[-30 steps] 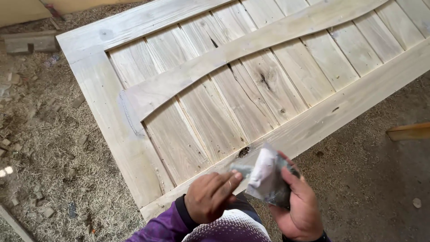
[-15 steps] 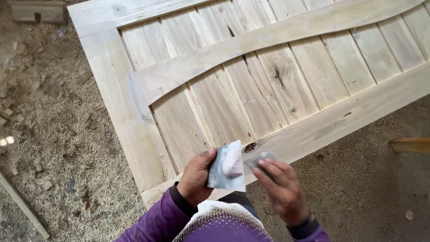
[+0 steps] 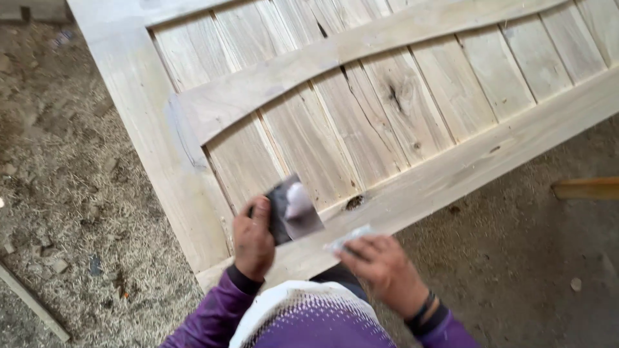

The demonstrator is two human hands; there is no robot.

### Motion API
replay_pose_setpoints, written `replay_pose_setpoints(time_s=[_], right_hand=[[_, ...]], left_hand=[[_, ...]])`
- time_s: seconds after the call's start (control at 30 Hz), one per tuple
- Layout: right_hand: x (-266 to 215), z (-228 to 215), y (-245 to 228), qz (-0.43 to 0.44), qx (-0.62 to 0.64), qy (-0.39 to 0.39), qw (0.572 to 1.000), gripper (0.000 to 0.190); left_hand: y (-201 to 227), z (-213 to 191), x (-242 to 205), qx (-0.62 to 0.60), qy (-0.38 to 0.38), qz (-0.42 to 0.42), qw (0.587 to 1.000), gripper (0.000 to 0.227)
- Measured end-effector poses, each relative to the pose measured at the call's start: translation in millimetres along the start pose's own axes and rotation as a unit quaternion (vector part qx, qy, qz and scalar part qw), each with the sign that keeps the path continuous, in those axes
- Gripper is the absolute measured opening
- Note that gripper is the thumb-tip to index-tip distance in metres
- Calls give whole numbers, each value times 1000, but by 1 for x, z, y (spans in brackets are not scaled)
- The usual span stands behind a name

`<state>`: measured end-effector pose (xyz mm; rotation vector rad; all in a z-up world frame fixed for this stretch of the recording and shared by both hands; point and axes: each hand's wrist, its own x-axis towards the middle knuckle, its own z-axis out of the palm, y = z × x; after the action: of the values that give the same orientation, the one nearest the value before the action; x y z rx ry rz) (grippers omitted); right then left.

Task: Applying wood filler to a wooden door using a putty knife and smoothing it.

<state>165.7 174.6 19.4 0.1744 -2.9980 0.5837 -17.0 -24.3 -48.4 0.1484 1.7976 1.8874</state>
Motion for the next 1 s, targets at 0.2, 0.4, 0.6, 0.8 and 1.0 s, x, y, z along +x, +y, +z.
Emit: replay_pose_setpoints(time_s=[0.2, 0.4, 0.6, 0.8, 1.0], right_hand=[[-42, 73, 113, 45, -152, -41, 987, 43], [-37, 108, 141, 69, -179, -42, 981, 56], [-52, 134, 140, 89, -129, -10, 988, 55], [-52, 118, 119, 149, -119, -58, 980, 60], [-29, 87, 122, 215, -123, -175, 953, 55]], left_hand=[[10, -27, 1, -201, 8, -5, 980, 38], [8, -28, -13, -282, 24, -36, 958, 35], [3, -33, -22, -282, 54, -70, 955, 37], [0, -28, -18, -299, 41, -75, 950, 37], [-7, -28, -15, -308, 34, -78, 948, 36]])
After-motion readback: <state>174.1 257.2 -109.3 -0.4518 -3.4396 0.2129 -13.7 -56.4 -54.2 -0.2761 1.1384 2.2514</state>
